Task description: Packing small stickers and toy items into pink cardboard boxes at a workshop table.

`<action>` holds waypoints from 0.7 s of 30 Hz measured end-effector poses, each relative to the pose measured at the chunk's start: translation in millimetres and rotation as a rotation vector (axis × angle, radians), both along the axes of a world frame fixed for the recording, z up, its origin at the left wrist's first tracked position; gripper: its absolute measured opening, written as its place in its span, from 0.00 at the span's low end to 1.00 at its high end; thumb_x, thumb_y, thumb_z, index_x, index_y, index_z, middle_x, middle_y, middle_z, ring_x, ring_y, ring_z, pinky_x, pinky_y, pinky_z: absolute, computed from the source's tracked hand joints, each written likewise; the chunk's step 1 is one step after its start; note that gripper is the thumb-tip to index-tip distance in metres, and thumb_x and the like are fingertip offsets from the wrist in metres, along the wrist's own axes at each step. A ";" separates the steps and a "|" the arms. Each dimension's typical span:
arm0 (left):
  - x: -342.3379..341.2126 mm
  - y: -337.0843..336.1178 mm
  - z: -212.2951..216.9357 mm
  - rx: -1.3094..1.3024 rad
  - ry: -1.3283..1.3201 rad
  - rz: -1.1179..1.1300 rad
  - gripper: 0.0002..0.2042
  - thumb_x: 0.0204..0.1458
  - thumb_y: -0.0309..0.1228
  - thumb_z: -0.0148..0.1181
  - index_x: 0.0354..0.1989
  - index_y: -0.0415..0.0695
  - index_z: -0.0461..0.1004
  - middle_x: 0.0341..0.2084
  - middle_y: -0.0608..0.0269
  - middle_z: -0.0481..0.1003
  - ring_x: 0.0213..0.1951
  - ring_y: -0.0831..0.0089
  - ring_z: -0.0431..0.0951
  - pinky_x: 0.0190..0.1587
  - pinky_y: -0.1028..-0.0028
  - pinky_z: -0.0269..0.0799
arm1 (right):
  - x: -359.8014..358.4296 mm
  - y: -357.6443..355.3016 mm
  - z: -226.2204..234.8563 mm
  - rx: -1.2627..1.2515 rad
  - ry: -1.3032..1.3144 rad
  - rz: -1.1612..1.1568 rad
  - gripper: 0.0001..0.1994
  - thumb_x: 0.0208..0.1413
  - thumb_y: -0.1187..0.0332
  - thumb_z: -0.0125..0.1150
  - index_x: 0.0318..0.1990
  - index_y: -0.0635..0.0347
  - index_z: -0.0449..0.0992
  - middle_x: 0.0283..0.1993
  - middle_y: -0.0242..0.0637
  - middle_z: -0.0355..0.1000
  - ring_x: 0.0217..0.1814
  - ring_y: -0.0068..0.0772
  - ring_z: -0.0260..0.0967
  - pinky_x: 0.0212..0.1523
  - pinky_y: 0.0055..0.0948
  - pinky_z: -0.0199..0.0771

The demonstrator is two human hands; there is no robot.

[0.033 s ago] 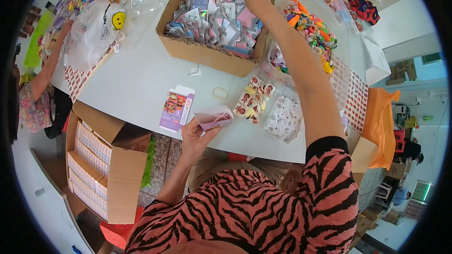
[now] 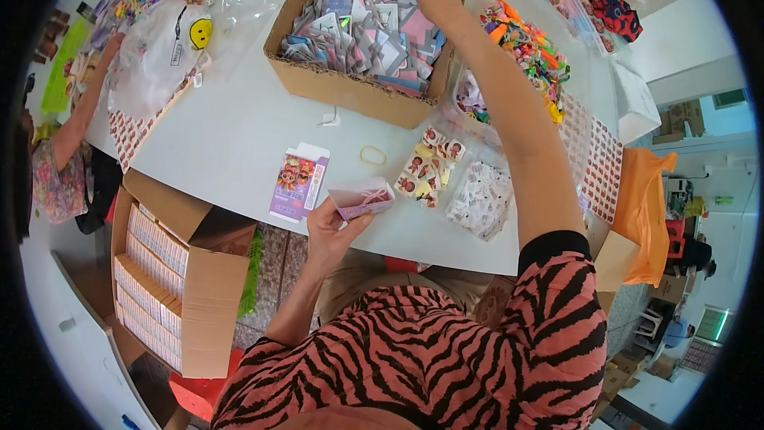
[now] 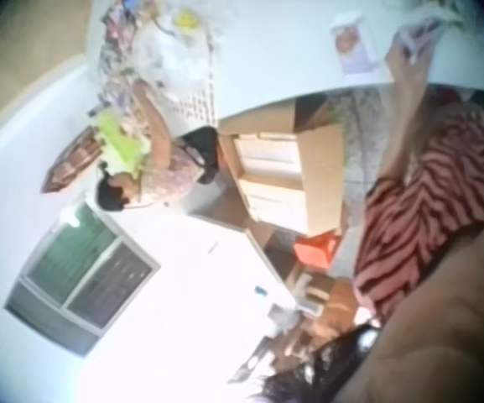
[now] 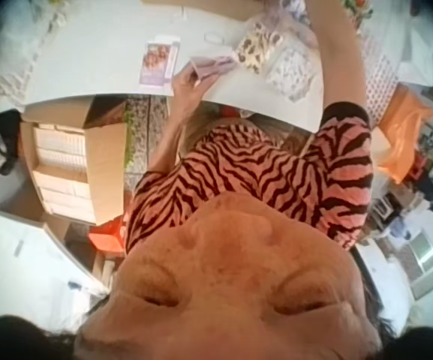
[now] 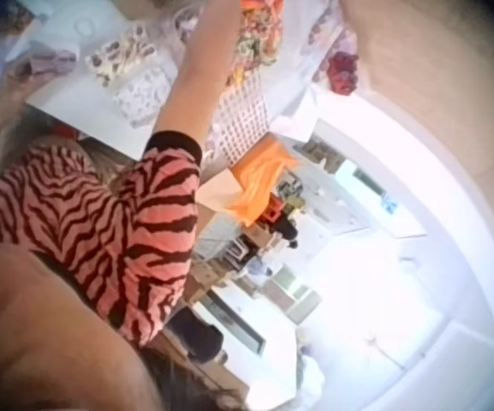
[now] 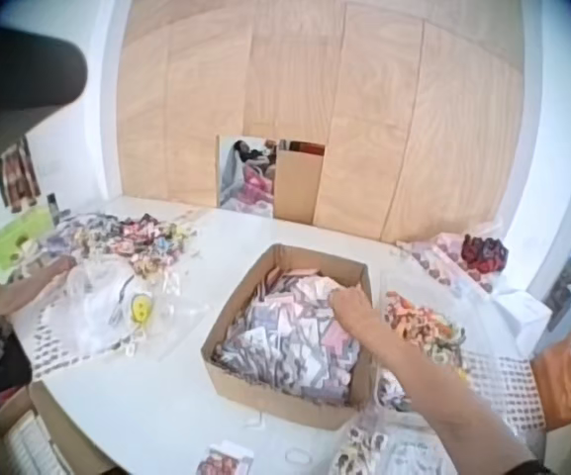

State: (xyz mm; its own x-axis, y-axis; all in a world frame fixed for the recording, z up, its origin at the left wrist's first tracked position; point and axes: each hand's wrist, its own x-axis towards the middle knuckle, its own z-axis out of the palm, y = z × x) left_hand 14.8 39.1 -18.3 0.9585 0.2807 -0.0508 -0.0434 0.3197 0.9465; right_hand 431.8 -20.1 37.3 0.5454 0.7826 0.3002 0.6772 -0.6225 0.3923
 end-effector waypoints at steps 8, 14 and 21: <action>-4.9 -5.7 1.1 -0.078 -0.031 0.020 0.16 0.45 0.16 0.60 0.45 0.33 0.70 0.37 0.60 0.75 0.40 0.77 0.74 0.45 0.77 0.70 | -48.1 -51.1 62.9 0.681 0.349 0.106 0.10 0.56 0.66 0.52 0.39 0.63 0.74 0.29 0.44 0.74 0.29 0.34 0.74 0.30 0.31 0.74; 0.0 -3.8 9.1 -0.063 -0.047 -0.072 0.19 0.46 0.16 0.59 0.49 0.32 0.67 0.42 0.58 0.73 0.44 0.72 0.74 0.49 0.73 0.69 | -151.4 -88.6 91.0 0.975 0.947 0.143 0.11 0.58 0.66 0.51 0.39 0.66 0.72 0.30 0.30 0.72 0.30 0.17 0.69 0.33 0.18 0.71; -0.9 -17.3 21.4 0.038 -0.063 -0.083 0.18 0.46 0.17 0.60 0.48 0.33 0.68 0.39 0.60 0.75 0.42 0.76 0.74 0.47 0.76 0.70 | -256.8 -137.5 123.5 0.949 1.144 0.308 0.08 0.58 0.71 0.51 0.37 0.67 0.73 0.29 0.31 0.72 0.30 0.18 0.69 0.32 0.20 0.70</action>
